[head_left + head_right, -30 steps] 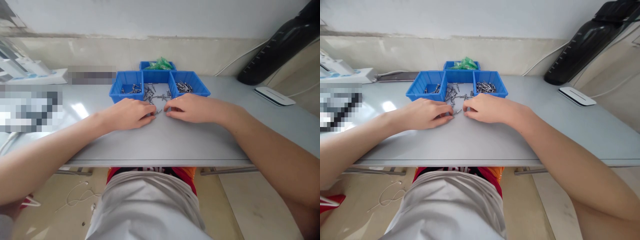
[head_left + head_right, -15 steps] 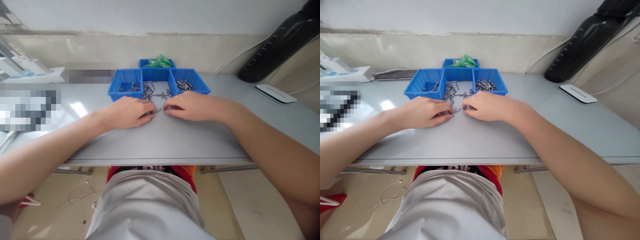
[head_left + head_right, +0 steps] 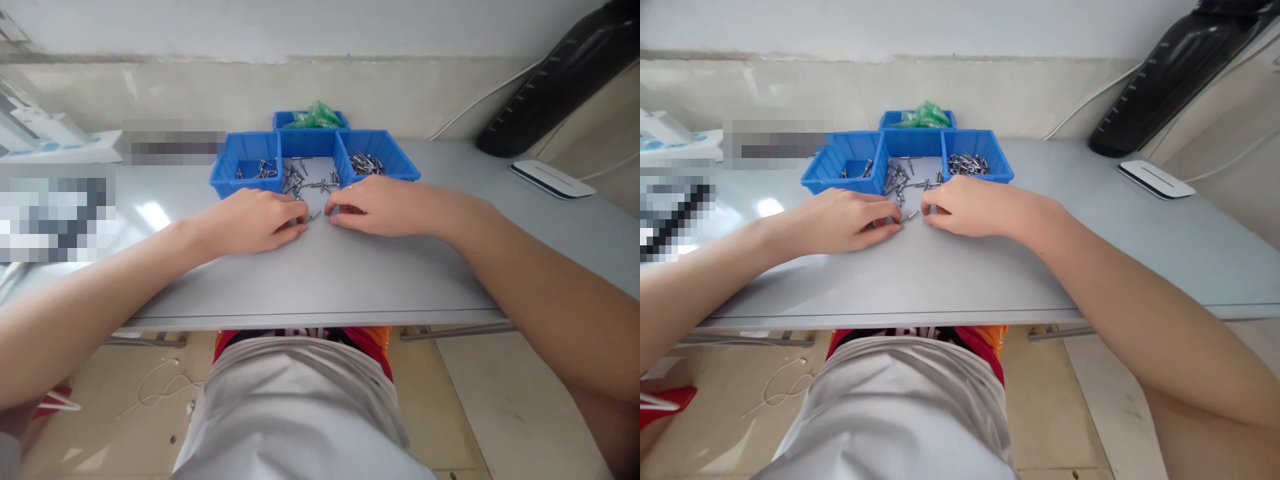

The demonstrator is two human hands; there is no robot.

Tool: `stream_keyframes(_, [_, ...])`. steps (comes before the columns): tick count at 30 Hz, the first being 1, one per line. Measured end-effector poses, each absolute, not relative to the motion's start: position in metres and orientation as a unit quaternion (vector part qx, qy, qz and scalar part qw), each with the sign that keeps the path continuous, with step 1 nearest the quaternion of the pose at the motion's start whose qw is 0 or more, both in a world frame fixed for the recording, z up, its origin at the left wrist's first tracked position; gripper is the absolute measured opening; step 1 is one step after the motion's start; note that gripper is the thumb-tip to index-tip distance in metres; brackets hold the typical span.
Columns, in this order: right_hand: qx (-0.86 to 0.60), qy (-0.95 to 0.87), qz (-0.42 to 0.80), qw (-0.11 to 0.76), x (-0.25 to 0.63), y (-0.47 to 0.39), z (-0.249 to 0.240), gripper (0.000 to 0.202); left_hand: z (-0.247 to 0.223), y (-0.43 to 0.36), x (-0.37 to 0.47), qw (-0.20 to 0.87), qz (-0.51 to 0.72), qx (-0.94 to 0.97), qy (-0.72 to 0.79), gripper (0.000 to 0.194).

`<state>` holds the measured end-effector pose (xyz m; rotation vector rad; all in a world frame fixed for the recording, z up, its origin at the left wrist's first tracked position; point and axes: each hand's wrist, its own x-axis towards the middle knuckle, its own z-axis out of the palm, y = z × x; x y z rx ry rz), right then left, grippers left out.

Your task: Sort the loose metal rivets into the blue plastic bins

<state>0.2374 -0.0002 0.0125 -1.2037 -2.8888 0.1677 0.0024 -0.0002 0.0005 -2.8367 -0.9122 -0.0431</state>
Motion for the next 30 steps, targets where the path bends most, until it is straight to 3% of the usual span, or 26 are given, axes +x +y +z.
stream_keyframes(30, [-0.398, -0.915, 0.060, 0.006, 0.2386, 0.0017, 0.0112, 0.031, 0.0008, 0.0004, 0.0027, 0.083, -0.004, -0.947, -0.311, 0.031])
